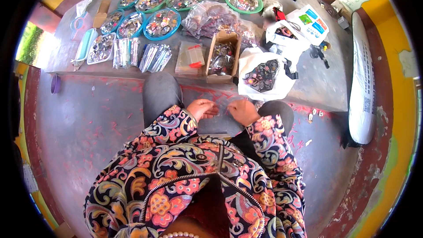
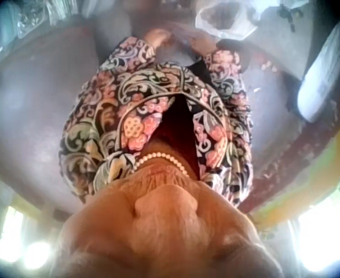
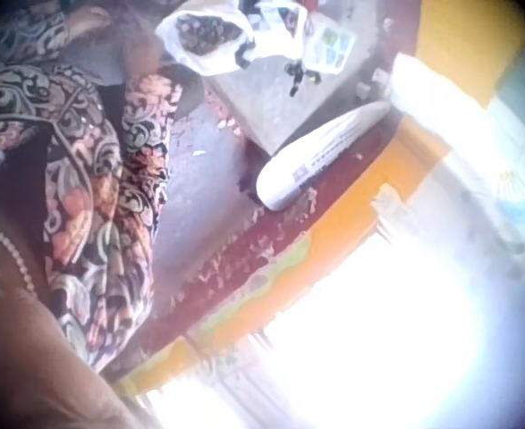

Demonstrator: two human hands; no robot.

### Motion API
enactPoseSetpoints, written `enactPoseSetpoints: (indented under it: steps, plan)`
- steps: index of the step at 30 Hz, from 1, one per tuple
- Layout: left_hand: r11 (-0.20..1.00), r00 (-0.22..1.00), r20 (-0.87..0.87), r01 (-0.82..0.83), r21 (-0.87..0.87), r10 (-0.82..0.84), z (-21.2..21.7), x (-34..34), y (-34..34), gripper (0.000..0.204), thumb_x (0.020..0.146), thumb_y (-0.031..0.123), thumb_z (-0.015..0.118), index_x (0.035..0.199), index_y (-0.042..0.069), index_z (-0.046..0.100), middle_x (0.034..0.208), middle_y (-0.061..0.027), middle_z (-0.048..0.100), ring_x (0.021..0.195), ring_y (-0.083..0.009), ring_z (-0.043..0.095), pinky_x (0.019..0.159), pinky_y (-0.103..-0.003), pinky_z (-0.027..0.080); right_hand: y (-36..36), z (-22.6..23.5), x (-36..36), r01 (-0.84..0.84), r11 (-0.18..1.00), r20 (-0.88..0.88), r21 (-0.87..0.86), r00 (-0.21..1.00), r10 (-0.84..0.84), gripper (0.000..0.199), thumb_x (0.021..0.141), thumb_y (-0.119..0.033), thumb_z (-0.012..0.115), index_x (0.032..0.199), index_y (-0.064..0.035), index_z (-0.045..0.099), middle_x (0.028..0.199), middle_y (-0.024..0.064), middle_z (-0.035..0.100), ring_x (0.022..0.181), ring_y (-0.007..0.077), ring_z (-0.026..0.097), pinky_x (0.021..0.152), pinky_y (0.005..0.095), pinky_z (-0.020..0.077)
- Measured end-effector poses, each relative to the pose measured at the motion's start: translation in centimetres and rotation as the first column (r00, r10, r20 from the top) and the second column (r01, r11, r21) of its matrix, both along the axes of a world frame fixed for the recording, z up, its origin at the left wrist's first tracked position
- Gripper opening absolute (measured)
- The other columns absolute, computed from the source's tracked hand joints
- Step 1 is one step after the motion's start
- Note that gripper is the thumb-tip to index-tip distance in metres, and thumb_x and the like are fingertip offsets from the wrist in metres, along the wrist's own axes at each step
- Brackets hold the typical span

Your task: The person assembles small keychains by hand, picking up components from a nearby box and attaching them to a plastic bag. They handle multiple small items, including a red piece and a yellow piece, and manipulate them to form finished keychains.

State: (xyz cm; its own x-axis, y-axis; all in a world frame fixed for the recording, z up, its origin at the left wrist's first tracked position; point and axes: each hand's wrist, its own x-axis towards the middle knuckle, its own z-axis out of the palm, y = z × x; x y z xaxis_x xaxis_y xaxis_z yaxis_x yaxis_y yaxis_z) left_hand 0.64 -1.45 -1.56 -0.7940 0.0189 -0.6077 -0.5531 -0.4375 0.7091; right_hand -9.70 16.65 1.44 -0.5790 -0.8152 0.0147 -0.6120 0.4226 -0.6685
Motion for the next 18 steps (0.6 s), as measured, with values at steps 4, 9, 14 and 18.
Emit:
enactPoseSetpoints:
  steps: [4, 9, 14, 18]
  plan:
    - [0.962, 0.967, 0.02, -0.254, 0.096, 0.253, 1.5, -1.4, -2.0, 0.025, 0.085, 0.023, 0.046, 0.098, 0.003, 0.052, 0.088, -0.0099, 0.06, 0.079, -0.0173, 0.059, 0.067, -0.028, 0.048, 0.1, 0.6, 0.9, -0.056, 0.997, -0.044, 0.058, 0.997, 0.059, 0.02, 0.076, -0.022, 0.048, 0.072, -0.0067, 0.061, 0.072, 0.0154, 0.058, 0.069, 0.0329, 0.056, 0.062, 0.0417, 0.0439]
    - [0.912, 0.919, -0.023, -0.393, -0.12, 0.393, -0.6, -5.9, -6.7, 0.023, 0.082, 0.024, 0.049, 0.093, 0.004, 0.055, 0.084, -0.0086, 0.061, 0.073, -0.0164, 0.058, 0.064, -0.029, 0.048, 0.8, 1.8, 0.6, 0.008, 0.992, -0.012, 0.13, 1.0, -0.007, 0.018, 0.075, -0.02, 0.049, 0.075, -0.0067, 0.061, 0.073, 0.0161, 0.058, 0.069, 0.0327, 0.056, 0.061, 0.0412, 0.0446]
    - [0.693, 0.826, 0.102, -0.391, -0.606, 0.555, -12.4, -9.0, -14.6, 0.02, 0.077, 0.02, 0.053, 0.088, 0.005, 0.057, 0.076, -0.0062, 0.059, 0.066, -0.0173, 0.056, 0.059, -0.029, 0.046, 0.5, 1.1, 1.4, 0.007, 0.987, -0.088, 0.158, 0.996, 0.007, 0.017, 0.075, -0.018, 0.048, 0.073, -0.0071, 0.06, 0.071, 0.0156, 0.058, 0.067, 0.0313, 0.057, 0.06, 0.0405, 0.045]
    - [0.491, 0.865, 0.136, -0.139, -0.86, 0.484, -12.4, -10.6, -15.0, 0.023, 0.073, 0.024, 0.057, 0.083, 0.003, 0.06, 0.08, -0.0119, 0.061, 0.072, -0.0257, 0.058, 0.061, -0.035, 0.046, 0.6, 1.0, 1.5, -0.028, 0.932, -0.228, 0.362, 0.967, 0.118, 0.015, 0.075, -0.016, 0.047, 0.066, -0.0066, 0.056, 0.067, 0.0141, 0.056, 0.066, 0.0296, 0.057, 0.056, 0.0391, 0.046]
